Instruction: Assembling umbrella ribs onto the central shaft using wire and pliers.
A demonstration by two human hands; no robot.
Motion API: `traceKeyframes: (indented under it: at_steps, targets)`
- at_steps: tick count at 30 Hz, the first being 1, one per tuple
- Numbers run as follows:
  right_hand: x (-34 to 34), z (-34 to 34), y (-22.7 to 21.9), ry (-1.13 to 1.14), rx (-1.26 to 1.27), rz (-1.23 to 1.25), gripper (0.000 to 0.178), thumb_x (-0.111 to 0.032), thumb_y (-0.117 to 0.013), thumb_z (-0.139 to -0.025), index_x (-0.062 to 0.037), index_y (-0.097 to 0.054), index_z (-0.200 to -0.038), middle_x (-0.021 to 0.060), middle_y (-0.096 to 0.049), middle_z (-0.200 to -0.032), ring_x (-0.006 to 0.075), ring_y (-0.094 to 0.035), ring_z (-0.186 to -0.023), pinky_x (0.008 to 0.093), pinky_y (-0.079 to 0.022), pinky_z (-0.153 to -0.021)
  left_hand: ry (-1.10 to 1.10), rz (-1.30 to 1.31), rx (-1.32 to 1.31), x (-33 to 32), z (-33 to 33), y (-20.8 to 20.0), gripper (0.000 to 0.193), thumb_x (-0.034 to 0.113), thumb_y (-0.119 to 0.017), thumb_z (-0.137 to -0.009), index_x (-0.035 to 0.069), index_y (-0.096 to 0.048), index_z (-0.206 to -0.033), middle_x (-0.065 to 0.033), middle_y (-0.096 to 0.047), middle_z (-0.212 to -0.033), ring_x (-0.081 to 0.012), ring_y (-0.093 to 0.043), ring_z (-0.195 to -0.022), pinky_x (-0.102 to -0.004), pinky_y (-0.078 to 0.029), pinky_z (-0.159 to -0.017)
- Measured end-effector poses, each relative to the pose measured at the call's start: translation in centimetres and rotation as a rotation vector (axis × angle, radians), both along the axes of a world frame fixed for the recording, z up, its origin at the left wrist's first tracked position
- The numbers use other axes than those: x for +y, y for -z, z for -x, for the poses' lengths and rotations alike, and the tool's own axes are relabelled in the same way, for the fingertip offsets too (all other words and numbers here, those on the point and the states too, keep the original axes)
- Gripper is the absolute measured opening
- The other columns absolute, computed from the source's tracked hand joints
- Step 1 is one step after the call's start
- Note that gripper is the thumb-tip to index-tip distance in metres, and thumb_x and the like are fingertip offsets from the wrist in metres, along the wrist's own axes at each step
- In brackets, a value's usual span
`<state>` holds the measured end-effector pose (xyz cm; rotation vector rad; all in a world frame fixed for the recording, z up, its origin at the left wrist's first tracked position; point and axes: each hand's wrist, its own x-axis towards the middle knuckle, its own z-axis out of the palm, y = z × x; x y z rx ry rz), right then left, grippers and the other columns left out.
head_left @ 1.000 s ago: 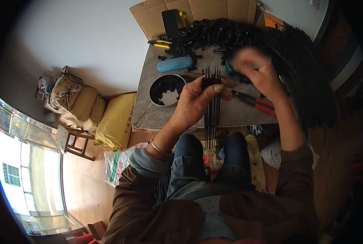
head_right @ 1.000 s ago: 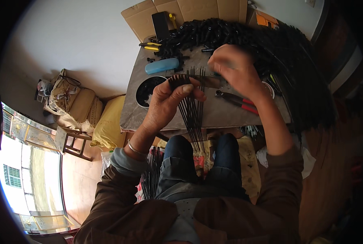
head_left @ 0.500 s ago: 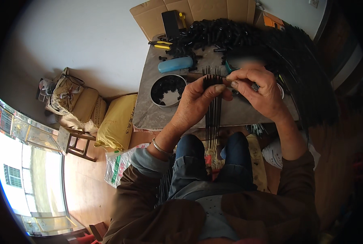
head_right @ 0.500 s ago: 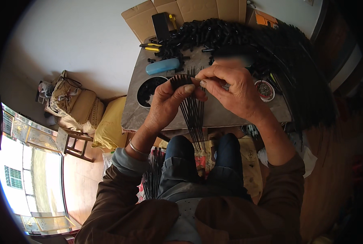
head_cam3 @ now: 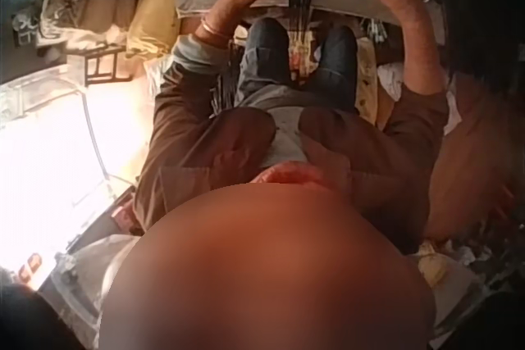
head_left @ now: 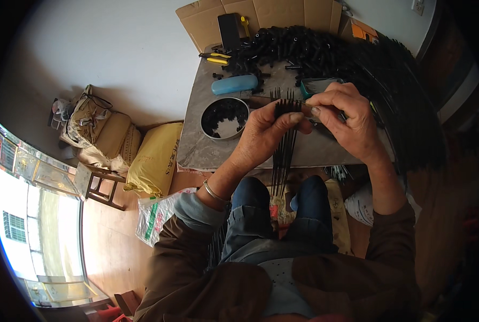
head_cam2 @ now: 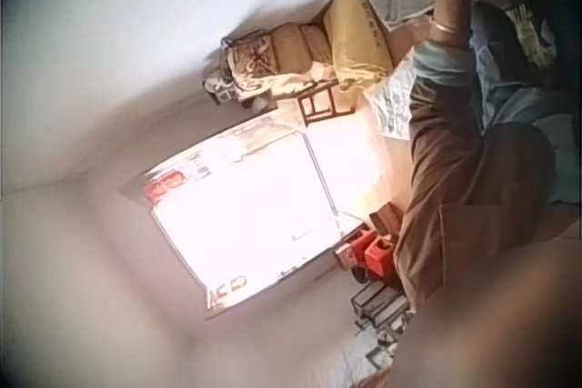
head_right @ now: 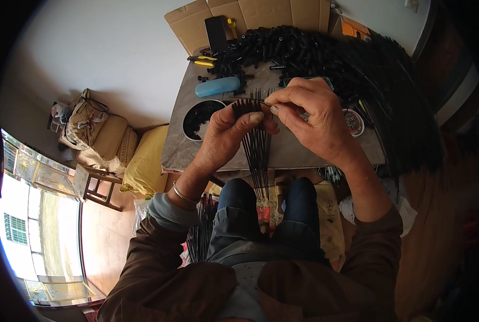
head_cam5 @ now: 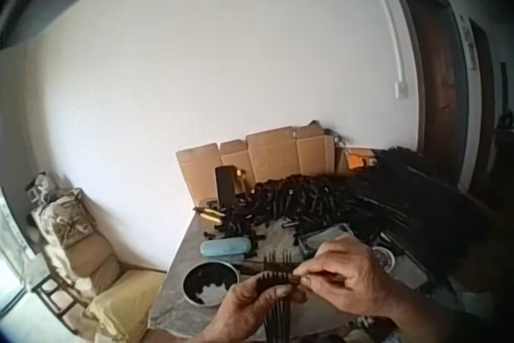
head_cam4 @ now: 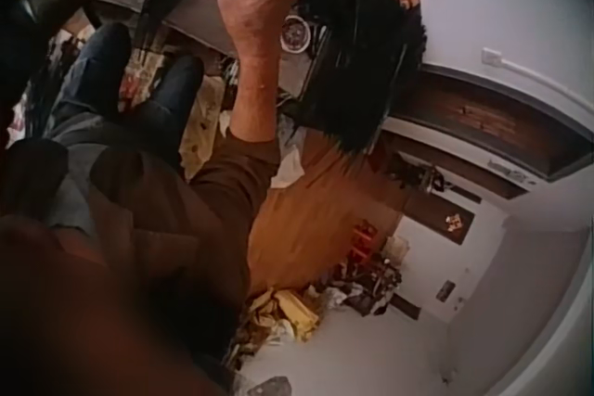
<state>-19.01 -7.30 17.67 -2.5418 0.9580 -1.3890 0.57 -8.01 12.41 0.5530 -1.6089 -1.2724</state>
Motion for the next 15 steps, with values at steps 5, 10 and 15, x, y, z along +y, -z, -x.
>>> traceKeyframes:
  at_steps: [5,10,15]
  targets:
    - [0.1,-0.2,-0.3,0.024,0.034,0.021,0.011,-0.002,-0.067,-0.078,-0.0071,-0.068,-0.088,0.0000,-0.061,-0.072,0.0148,-0.054,-0.065,0.0299,-0.043,-0.071,0.000,-0.014,0.013,0.0,0.0,0.1,0.021,0.015,-0.053,-0.096,0.002,-0.061,-0.111,-0.0065,-0.068,-0.087,-0.0161,-0.065,-0.088,-0.0315,-0.051,-0.085]
    - [0.3,-0.4,-0.9,0.050,0.116,0.098,0.010,-0.003,-0.067,-0.079,-0.0074,-0.069,-0.087,0.0000,-0.061,-0.072,0.0151,-0.055,-0.066,0.0306,-0.042,-0.071,0.012,-0.017,0.026,0.2,0.1,0.0,0.020,0.016,-0.056,-0.095,0.001,-0.062,-0.106,-0.0050,-0.069,-0.087,-0.0112,-0.064,-0.085,-0.0265,-0.051,-0.081]
    - [-0.1,-0.2,-0.1,-0.026,-0.027,-0.055,0.011,-0.004,-0.070,-0.077,-0.0077,-0.069,-0.087,0.0001,-0.061,-0.073,0.0152,-0.056,-0.070,0.0306,-0.042,-0.072,0.028,-0.040,-0.025,0.3,-0.2,-0.6,0.021,0.017,-0.057,-0.094,0.003,-0.064,-0.109,-0.0041,-0.069,-0.087,-0.0102,-0.063,-0.087,-0.0257,-0.050,-0.082]
